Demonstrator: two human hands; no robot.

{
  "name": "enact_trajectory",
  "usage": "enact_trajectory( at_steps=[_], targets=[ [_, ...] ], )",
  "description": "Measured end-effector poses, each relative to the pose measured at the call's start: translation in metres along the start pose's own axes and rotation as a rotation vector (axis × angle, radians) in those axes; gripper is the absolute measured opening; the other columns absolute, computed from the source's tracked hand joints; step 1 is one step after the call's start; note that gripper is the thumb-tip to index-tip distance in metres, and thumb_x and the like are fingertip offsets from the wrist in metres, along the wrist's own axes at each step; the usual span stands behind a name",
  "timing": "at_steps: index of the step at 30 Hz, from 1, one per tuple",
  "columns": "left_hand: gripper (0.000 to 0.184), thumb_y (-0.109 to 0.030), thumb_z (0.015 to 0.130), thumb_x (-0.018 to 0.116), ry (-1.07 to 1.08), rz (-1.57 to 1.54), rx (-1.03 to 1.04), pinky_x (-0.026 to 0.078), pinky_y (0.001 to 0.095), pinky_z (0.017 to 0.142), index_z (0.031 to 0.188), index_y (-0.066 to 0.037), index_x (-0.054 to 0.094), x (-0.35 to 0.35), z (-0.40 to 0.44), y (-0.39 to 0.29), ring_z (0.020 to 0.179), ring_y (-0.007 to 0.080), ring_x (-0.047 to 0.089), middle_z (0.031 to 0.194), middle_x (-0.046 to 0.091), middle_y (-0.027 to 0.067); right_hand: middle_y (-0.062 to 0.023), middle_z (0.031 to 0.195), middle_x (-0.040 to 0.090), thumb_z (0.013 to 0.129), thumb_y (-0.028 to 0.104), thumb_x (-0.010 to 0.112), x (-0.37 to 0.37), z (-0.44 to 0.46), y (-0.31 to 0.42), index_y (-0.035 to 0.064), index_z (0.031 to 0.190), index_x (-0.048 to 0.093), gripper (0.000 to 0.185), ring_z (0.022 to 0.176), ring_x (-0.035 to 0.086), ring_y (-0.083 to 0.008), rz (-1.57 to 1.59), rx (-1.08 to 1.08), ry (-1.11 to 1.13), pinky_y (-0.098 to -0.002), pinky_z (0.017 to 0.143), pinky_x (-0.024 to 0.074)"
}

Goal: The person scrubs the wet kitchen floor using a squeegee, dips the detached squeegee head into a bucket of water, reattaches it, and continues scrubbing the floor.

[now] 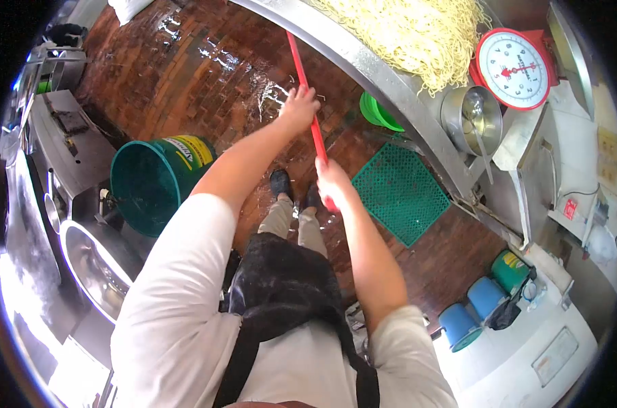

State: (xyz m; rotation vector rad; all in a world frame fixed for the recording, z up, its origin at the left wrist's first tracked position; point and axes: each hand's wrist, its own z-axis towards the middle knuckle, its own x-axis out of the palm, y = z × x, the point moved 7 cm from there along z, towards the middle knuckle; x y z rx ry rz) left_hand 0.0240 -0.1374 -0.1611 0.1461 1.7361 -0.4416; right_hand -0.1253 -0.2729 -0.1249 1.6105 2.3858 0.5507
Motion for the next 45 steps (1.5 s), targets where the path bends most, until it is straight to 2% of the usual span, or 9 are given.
enact_trajectory(
  at_steps=[5, 8, 11, 15, 20, 23, 28, 37, 45],
  targets=[
    [0.037, -0.028, 0.090, 0.058, 0.191, 0.145, 0.036, 0.027, 0.0606, 0.115, 0.121, -0.011, 0.068, 0.074, -0.065, -0.043, 0.142, 0.0414, 0.036, 0.144, 0.051, 0.0179, -0.0019, 0.051, 0.043, 0.101, 0.062, 0.037, 0.009, -0.060, -0.086, 0.0116, 0.077, 0.047, 0.057, 0.040, 0.043, -0.0192, -0.270, 0.238, -0.117, -0.0426, 0.039, 0.0286],
    [0.032, -0.027, 0.087, 0.056, 0.442, -0.032, 0.198, 0.023, 0.0630, 0.115, 0.106, -0.008, 0.075, 0.134, -0.184, -0.132, 0.124, 0.0389, 0.051, 0.115, 0.065, 0.0165, -0.0272, 0.096, 0.065, 0.104, 0.049, 0.039, -0.007, -0.161, -0.207, 0.0003, 0.112, 0.060, 0.054, 0.094, 0.064, -0.0431, -0.572, -0.023, -0.019, -0.0485, 0.083, 0.0487],
    [0.029, -0.025, 0.084, 0.059, 0.519, -0.226, 0.254, 0.023, 0.0676, 0.112, 0.103, -0.010, 0.075, 0.114, -0.281, -0.201, 0.105, 0.0325, 0.062, 0.099, 0.067, 0.0119, -0.0253, 0.097, 0.068, 0.103, 0.049, 0.043, -0.017, -0.258, -0.284, 0.0018, 0.111, 0.061, 0.050, 0.098, 0.065, -0.0448, -0.467, 0.023, 0.016, -0.0490, 0.081, 0.0496],
    [0.026, -0.027, 0.084, 0.062, 0.731, -0.360, 0.321, 0.022, 0.0749, 0.107, 0.099, -0.012, 0.076, 0.076, -0.295, -0.228, 0.104, 0.0297, 0.063, 0.101, 0.072, 0.0067, -0.0261, 0.095, 0.067, 0.103, 0.048, 0.044, -0.044, -0.299, -0.286, 0.0026, 0.107, 0.060, 0.048, 0.095, 0.063, -0.0474, -0.655, 0.146, -0.027, -0.0508, 0.080, 0.0492],
    [0.029, -0.024, 0.082, 0.063, 0.285, -0.094, 0.272, 0.029, 0.0565, 0.113, 0.108, -0.014, 0.070, 0.027, -0.150, -0.167, 0.114, 0.0299, 0.055, 0.107, 0.063, 0.0114, -0.0282, 0.094, 0.064, 0.103, 0.047, 0.044, -0.051, -0.213, -0.158, 0.0007, 0.101, 0.057, 0.048, 0.095, 0.062, -0.0482, -0.583, -0.098, -0.225, -0.0508, 0.078, 0.0482],
    [0.027, -0.025, 0.084, 0.063, 0.079, -0.069, 0.222, 0.030, 0.0560, 0.113, 0.109, -0.015, 0.070, 0.040, -0.081, -0.144, 0.124, 0.0325, 0.050, 0.115, 0.061, 0.0121, 0.0011, 0.052, 0.041, 0.104, 0.054, 0.041, -0.037, -0.132, -0.127, 0.0122, 0.088, 0.044, 0.044, 0.035, 0.040, -0.0143, 0.070, 0.145, -0.050, -0.0355, 0.032, 0.0333],
    [0.026, -0.029, 0.085, 0.064, 0.148, 0.007, 0.254, 0.029, 0.0567, 0.114, 0.105, -0.016, 0.074, 0.095, -0.118, -0.202, 0.129, 0.0359, 0.046, 0.118, 0.061, 0.0118, 0.0004, 0.053, 0.043, 0.102, 0.059, 0.039, -0.048, -0.153, -0.197, 0.0135, 0.084, 0.044, 0.050, 0.037, 0.045, -0.0174, -0.045, 0.248, -0.080, -0.0371, 0.034, 0.0369],
    [0.035, -0.024, 0.086, 0.060, 0.688, -0.249, 0.064, 0.023, 0.0681, 0.111, 0.116, -0.011, 0.072, 0.144, -0.393, -0.372, 0.123, 0.0331, 0.052, 0.110, 0.063, 0.0117, -0.0275, 0.100, 0.067, 0.102, 0.049, 0.044, -0.103, -0.292, -0.418, -0.0008, 0.103, 0.062, 0.053, 0.099, 0.065, -0.0433, -0.747, 0.059, 0.151, -0.0495, 0.088, 0.0497],
    [0.024, -0.024, 0.080, 0.069, 0.116, -0.148, 0.120, 0.031, 0.0538, 0.114, 0.100, -0.011, 0.070, 0.074, -0.220, -0.393, 0.131, 0.0360, 0.046, 0.121, 0.061, 0.0145, -0.0072, 0.054, 0.051, 0.103, 0.056, 0.038, -0.176, -0.289, -0.332, 0.0054, 0.100, 0.052, 0.053, 0.036, 0.052, -0.0207, -0.346, 0.033, -0.046, -0.0376, 0.034, 0.0397]
  ],
)
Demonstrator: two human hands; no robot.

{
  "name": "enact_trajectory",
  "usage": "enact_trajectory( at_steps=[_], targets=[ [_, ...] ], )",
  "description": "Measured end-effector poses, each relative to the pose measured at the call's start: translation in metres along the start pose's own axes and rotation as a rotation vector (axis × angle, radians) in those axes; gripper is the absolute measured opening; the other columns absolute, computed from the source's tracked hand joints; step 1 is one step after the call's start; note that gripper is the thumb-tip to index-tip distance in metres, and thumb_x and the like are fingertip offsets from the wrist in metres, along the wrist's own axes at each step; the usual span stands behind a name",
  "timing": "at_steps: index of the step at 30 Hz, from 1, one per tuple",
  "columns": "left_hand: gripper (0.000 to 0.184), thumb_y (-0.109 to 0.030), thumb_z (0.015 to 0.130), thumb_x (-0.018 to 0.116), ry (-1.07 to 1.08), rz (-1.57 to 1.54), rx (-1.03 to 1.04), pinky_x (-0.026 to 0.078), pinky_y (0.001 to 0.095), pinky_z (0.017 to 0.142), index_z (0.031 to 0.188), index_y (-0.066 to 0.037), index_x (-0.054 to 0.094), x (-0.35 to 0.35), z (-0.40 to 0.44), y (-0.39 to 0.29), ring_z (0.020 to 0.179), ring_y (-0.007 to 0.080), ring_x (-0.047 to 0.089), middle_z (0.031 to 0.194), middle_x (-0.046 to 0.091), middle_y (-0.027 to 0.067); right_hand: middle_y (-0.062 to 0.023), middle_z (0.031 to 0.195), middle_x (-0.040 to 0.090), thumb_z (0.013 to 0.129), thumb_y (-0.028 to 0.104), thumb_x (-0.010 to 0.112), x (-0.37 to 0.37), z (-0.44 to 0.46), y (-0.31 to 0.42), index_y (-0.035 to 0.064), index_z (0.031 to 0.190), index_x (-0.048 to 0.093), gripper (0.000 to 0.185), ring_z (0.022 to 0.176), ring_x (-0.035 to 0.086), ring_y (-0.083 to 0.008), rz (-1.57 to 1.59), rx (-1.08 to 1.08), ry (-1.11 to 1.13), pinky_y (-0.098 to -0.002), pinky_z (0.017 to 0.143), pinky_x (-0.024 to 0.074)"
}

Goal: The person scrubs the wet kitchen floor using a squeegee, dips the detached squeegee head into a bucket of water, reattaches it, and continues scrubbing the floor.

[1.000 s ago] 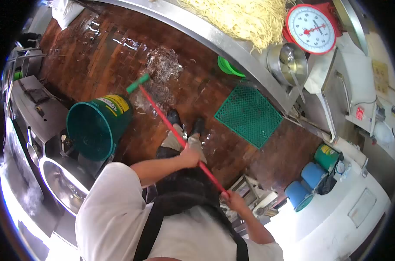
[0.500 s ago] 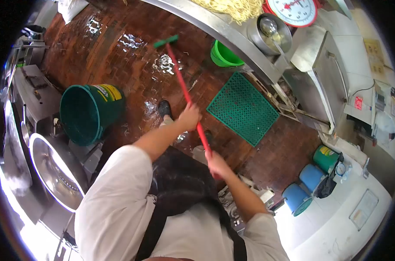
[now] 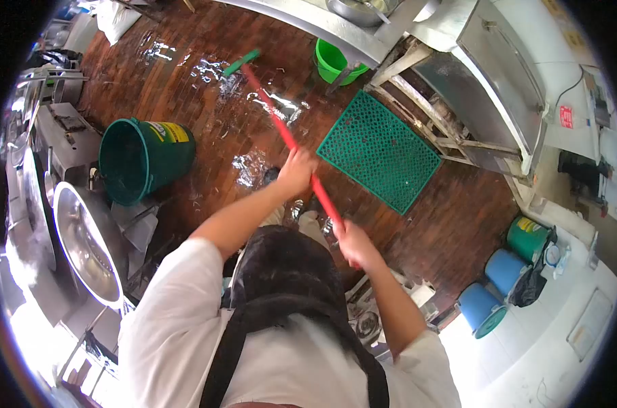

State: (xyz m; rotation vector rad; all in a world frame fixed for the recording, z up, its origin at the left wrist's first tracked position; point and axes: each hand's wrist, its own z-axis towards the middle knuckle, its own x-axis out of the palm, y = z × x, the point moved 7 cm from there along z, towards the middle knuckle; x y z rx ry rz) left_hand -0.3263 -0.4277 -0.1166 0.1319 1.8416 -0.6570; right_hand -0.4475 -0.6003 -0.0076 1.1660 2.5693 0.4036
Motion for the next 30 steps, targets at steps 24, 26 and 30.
enact_trajectory(
  at_steps=[24, 26, 30],
  targets=[
    [0.022, -0.030, 0.078, 0.074, 0.218, -0.359, -0.104, 0.055, 0.0455, 0.082, 0.088, -0.010, 0.074, -0.046, 0.007, -0.109, 0.092, 0.0314, 0.070, 0.090, 0.072, 0.0132, -0.0177, 0.095, 0.070, 0.096, 0.043, 0.059, -0.163, -0.099, 0.066, 0.0105, 0.111, 0.068, 0.037, 0.090, 0.067, -0.0357, -0.804, -0.100, -0.075, -0.0448, 0.080, 0.0511],
    [0.026, -0.036, 0.081, 0.072, 0.102, -0.425, -0.083, 0.056, 0.0454, 0.082, 0.086, -0.011, 0.075, -0.081, 0.069, -0.129, 0.087, 0.0318, 0.071, 0.085, 0.073, 0.0121, -0.0172, 0.093, 0.070, 0.095, 0.041, 0.062, -0.231, -0.109, 0.086, 0.0081, 0.111, 0.068, 0.037, 0.088, 0.067, -0.0353, -0.851, -0.141, -0.184, -0.0446, 0.081, 0.0506],
    [0.036, -0.047, 0.083, 0.070, -0.036, -0.459, -0.042, 0.056, 0.0456, 0.079, 0.090, -0.012, 0.076, -0.074, 0.163, -0.101, 0.089, 0.0319, 0.072, 0.089, 0.074, 0.0124, 0.0000, 0.057, 0.050, 0.100, 0.038, 0.058, -0.259, -0.081, 0.166, 0.0134, 0.108, 0.063, 0.026, 0.042, 0.048, -0.0119, -0.875, 0.143, -0.126, -0.0304, 0.038, 0.0372]
  ],
)
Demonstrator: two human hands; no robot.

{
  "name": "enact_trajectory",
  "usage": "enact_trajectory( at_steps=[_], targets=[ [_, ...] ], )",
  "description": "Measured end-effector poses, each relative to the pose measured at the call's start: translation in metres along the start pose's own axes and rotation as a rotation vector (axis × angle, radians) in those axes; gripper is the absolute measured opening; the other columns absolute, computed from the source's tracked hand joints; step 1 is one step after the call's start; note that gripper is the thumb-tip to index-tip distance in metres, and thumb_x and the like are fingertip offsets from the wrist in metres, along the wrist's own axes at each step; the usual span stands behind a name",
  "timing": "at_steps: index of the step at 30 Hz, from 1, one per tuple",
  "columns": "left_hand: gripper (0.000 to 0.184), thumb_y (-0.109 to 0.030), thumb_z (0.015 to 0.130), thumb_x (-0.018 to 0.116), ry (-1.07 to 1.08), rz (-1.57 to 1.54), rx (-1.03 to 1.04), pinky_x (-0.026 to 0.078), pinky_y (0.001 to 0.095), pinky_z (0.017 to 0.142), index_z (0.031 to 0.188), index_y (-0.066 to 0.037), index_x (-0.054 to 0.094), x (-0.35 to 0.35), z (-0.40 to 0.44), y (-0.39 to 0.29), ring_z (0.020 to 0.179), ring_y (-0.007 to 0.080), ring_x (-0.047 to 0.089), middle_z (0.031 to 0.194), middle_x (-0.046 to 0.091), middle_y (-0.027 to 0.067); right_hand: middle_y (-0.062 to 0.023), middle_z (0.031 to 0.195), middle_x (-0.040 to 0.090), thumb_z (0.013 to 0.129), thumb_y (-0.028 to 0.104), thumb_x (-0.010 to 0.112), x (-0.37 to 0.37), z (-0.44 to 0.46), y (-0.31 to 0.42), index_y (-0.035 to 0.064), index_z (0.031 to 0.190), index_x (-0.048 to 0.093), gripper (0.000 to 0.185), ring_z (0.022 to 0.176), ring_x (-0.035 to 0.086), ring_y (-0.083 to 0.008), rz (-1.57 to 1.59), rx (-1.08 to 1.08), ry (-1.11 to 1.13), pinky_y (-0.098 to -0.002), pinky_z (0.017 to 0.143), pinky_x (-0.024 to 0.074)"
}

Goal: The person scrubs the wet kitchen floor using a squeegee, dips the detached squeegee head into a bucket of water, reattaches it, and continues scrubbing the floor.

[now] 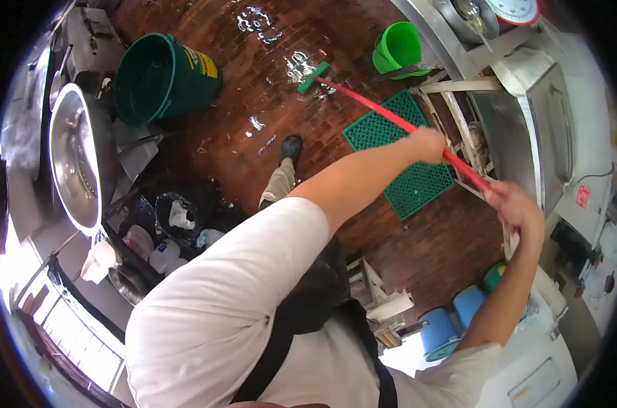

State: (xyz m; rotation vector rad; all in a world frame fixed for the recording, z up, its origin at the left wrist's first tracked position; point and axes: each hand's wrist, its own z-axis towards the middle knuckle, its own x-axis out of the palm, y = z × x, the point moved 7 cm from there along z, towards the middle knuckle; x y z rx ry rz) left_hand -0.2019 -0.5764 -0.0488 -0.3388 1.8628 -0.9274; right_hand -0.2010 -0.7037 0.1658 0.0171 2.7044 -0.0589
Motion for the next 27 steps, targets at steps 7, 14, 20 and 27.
enact_trajectory(
  at_steps=[7, 14, 20, 27],
  targets=[
    [0.029, -0.036, 0.083, 0.066, -0.030, 0.173, -0.341, 0.055, 0.0480, 0.084, 0.100, -0.013, 0.072, 0.017, -0.148, 0.210, 0.101, 0.0313, 0.069, 0.102, 0.073, 0.0099, 0.0003, 0.061, 0.053, 0.096, 0.036, 0.061, 0.107, 0.101, 0.166, 0.0157, 0.112, 0.068, 0.027, 0.051, 0.053, -0.0139, 0.064, -0.253, 0.225, -0.0361, 0.048, 0.0445],
    [0.031, -0.042, 0.088, 0.065, -0.001, 0.205, -0.502, 0.053, 0.0494, 0.081, 0.085, -0.012, 0.073, 0.031, -0.324, 0.256, 0.090, 0.0346, 0.069, 0.092, 0.072, 0.0115, -0.0148, 0.088, 0.069, 0.095, 0.033, 0.058, 0.238, 0.087, 0.256, 0.0134, 0.097, 0.064, 0.020, 0.086, 0.067, -0.0379, -0.255, -0.706, -0.181, -0.0528, 0.074, 0.0507],
    [0.017, -0.029, 0.078, 0.070, -0.077, -0.033, -0.272, 0.053, 0.0478, 0.081, 0.082, -0.012, 0.072, -0.012, -0.167, 0.075, 0.086, 0.0332, 0.070, 0.082, 0.072, 0.0122, -0.0156, 0.085, 0.067, 0.093, 0.023, 0.065, 0.061, -0.012, 0.111, 0.0141, 0.115, 0.070, 0.024, 0.077, 0.064, -0.0317, -0.105, -0.489, -0.139, -0.0421, 0.072, 0.0496],
    [0.013, -0.028, 0.082, 0.067, -0.430, 0.043, -0.456, 0.053, 0.0429, 0.083, 0.085, -0.018, 0.076, -0.016, -0.225, 0.160, 0.090, 0.0299, 0.069, 0.087, 0.072, 0.0063, -0.0183, 0.086, 0.067, 0.093, 0.022, 0.062, 0.104, 0.043, 0.223, 0.0074, 0.104, 0.067, 0.019, 0.080, 0.064, -0.0346, -0.305, -0.781, -0.033, -0.0435, 0.074, 0.0506]
  ],
)
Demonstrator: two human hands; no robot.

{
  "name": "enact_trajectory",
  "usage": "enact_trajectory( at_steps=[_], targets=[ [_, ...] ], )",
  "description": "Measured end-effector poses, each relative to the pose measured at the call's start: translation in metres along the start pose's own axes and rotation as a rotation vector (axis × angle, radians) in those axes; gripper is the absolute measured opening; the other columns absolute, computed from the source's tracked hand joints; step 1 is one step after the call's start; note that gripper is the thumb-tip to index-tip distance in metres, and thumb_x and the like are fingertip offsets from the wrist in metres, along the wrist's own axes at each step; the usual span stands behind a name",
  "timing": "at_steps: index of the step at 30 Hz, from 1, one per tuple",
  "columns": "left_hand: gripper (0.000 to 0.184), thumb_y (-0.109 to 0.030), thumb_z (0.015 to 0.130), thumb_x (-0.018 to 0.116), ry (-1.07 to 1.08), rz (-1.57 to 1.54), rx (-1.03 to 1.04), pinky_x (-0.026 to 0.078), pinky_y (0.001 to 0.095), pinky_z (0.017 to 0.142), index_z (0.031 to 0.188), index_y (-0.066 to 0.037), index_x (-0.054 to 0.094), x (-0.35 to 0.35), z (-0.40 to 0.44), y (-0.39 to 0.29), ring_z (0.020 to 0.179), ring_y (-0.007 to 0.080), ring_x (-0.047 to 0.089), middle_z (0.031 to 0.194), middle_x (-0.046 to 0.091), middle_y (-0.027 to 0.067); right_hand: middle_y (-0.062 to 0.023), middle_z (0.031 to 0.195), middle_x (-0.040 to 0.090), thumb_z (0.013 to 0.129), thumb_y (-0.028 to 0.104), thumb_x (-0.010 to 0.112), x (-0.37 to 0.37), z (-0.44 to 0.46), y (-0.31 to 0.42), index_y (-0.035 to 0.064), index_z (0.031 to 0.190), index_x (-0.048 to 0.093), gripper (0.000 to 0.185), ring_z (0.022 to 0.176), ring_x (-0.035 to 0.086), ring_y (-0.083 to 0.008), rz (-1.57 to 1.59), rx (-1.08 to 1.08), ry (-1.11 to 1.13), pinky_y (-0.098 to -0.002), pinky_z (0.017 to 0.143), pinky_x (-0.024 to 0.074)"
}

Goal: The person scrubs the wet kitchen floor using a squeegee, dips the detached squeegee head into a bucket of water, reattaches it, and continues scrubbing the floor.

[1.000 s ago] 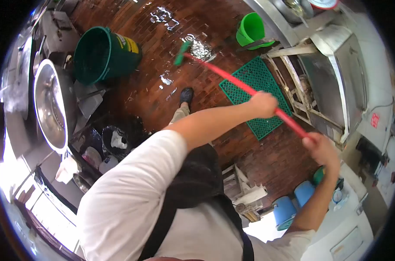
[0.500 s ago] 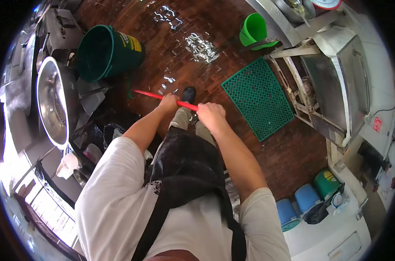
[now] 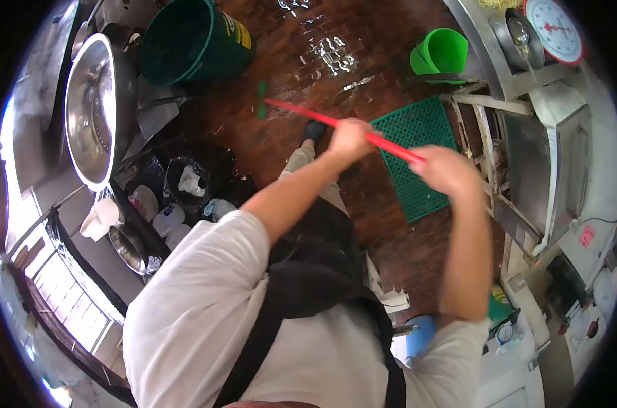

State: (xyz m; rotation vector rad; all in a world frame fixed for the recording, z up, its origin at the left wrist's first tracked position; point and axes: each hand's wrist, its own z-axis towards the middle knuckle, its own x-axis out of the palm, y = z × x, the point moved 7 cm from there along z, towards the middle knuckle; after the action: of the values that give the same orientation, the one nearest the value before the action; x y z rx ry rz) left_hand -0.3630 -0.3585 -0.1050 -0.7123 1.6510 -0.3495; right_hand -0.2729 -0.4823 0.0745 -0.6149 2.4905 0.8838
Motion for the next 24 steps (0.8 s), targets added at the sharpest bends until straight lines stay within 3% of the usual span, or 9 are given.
enact_trajectory(
  at_steps=[1, 3, 5, 8, 12, 15, 17, 19, 24],
  targets=[
    [0.011, -0.027, 0.083, 0.067, -0.104, 0.045, 0.070, 0.054, 0.0427, 0.082, 0.084, -0.019, 0.076, -0.016, -0.025, 0.034, 0.089, 0.0287, 0.069, 0.086, 0.071, 0.0058, -0.0186, 0.089, 0.069, 0.091, 0.024, 0.064, 0.036, 0.038, 0.012, 0.0091, 0.103, 0.070, 0.020, 0.083, 0.066, -0.0360, 0.105, 0.050, 0.026, -0.0461, 0.075, 0.0515],
    [0.016, -0.029, 0.084, 0.069, 0.003, 0.188, -0.189, 0.053, 0.0441, 0.083, 0.082, -0.014, 0.074, -0.025, -0.077, 0.140, 0.086, 0.0306, 0.068, 0.081, 0.069, 0.0082, -0.0157, 0.095, 0.072, 0.087, 0.025, 0.064, 0.123, 0.116, 0.047, 0.0136, 0.099, 0.073, 0.018, 0.087, 0.069, -0.0353, 0.258, 0.069, -0.068, -0.0464, 0.077, 0.0538],
    [0.020, -0.030, 0.084, 0.069, 0.146, 0.271, -0.378, 0.049, 0.0454, 0.093, 0.094, -0.013, 0.073, -0.013, -0.145, 0.241, 0.103, 0.0315, 0.064, 0.102, 0.068, 0.0111, -0.0151, 0.097, 0.073, 0.093, 0.030, 0.053, 0.208, 0.165, 0.096, 0.0174, 0.101, 0.073, 0.025, 0.094, 0.070, -0.0366, 0.014, 0.142, -0.099, -0.0494, 0.080, 0.0547],
    [0.025, -0.036, 0.088, 0.067, 0.086, 0.526, -0.285, 0.044, 0.0445, 0.097, 0.091, -0.012, 0.073, -0.035, -0.190, 0.267, 0.105, 0.0299, 0.061, 0.103, 0.069, 0.0107, -0.0153, 0.100, 0.072, 0.096, 0.026, 0.048, 0.224, 0.150, 0.149, 0.0200, 0.116, 0.066, 0.027, 0.098, 0.069, -0.0377, -0.032, 0.022, -0.001, -0.0506, 0.080, 0.0548],
    [0.038, -0.049, 0.085, 0.068, 0.038, 0.250, -0.126, 0.048, 0.0455, 0.080, 0.075, -0.012, 0.070, -0.020, -0.147, 0.171, 0.086, 0.0327, 0.067, 0.082, 0.070, 0.0121, -0.0140, 0.090, 0.069, 0.097, 0.028, 0.053, 0.137, 0.049, 0.104, 0.0178, 0.117, 0.064, 0.025, 0.089, 0.068, -0.0357, -0.050, -0.054, -0.087, -0.0498, 0.072, 0.0547],
    [0.023, -0.035, 0.083, 0.071, -0.022, -0.007, 0.044, 0.053, 0.0470, 0.082, 0.078, -0.013, 0.070, -0.023, -0.104, 0.032, 0.085, 0.0327, 0.069, 0.081, 0.069, 0.0107, -0.0165, 0.090, 0.068, 0.095, 0.030, 0.061, 0.073, -0.049, 0.037, 0.0237, 0.130, 0.063, 0.035, 0.082, 0.066, -0.0360, -0.021, 0.127, -0.061, -0.0470, 0.071, 0.0515],
    [0.018, -0.033, 0.080, 0.071, 0.265, 0.007, 0.028, 0.054, 0.0485, 0.079, 0.082, -0.015, 0.071, -0.008, -0.073, -0.055, 0.087, 0.0324, 0.069, 0.082, 0.070, 0.0102, -0.0210, 0.093, 0.068, 0.095, 0.024, 0.062, 0.017, -0.118, 0.031, 0.0136, 0.129, 0.064, 0.035, 0.086, 0.067, -0.0364, 0.031, 0.160, -0.048, -0.0424, 0.076, 0.0505],
    [0.021, -0.036, 0.078, 0.073, 0.285, -0.104, 0.137, 0.053, 0.0483, 0.079, 0.083, -0.016, 0.072, 0.004, -0.054, -0.127, 0.088, 0.0314, 0.069, 0.083, 0.071, 0.0091, -0.0201, 0.097, 0.069, 0.094, 0.020, 0.064, -0.012, -0.171, 0.013, 0.0103, 0.129, 0.064, 0.036, 0.090, 0.066, -0.0392, -0.066, 0.186, -0.083, -0.0425, 0.078, 0.0507],
    [0.021, -0.035, 0.079, 0.074, 0.287, -0.252, 0.191, 0.050, 0.0460, 0.083, 0.085, -0.015, 0.073, 0.038, -0.064, -0.148, 0.091, 0.0324, 0.069, 0.085, 0.072, 0.0099, -0.0169, 0.094, 0.071, 0.096, 0.019, 0.062, 0.020, -0.181, -0.004, 0.0102, 0.131, 0.062, 0.037, 0.086, 0.068, -0.0311, 0.033, 0.474, 0.069, -0.0398, 0.078, 0.0515]
  ],
)
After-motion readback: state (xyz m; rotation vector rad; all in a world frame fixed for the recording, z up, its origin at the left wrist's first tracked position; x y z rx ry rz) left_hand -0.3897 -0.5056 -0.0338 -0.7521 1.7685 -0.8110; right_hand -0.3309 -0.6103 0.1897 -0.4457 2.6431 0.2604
